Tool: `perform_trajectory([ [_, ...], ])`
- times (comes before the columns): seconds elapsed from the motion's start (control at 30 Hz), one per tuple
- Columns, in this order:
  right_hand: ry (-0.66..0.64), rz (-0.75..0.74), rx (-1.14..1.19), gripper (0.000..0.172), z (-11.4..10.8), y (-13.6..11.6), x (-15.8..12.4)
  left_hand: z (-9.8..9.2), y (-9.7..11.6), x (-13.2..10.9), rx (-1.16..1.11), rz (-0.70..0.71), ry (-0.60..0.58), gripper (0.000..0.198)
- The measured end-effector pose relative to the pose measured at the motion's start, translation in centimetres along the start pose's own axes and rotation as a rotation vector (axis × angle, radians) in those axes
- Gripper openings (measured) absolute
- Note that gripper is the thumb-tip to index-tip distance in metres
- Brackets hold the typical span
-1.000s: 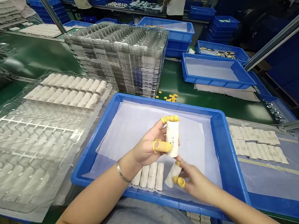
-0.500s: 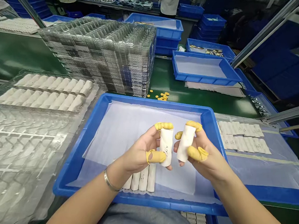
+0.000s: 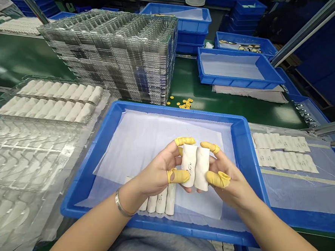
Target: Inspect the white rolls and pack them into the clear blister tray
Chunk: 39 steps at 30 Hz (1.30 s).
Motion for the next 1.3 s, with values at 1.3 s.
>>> perform_trajectory([
  [1.3,0.020,0.027,0.027,0.052,-0.54,-0.54,-0.21,0.17,0.01,0.08,-0.049,-0.035,0.012,0.063],
])
Point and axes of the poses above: each hand's wrist, its own x-axis towards the middle knuckle, its own z-axis out of the palm, y = z × x, the point moved 4 cm from there along x, towards the middle knuckle, and after that the axes turned 8 degrees about z, right-handed, at the moved point
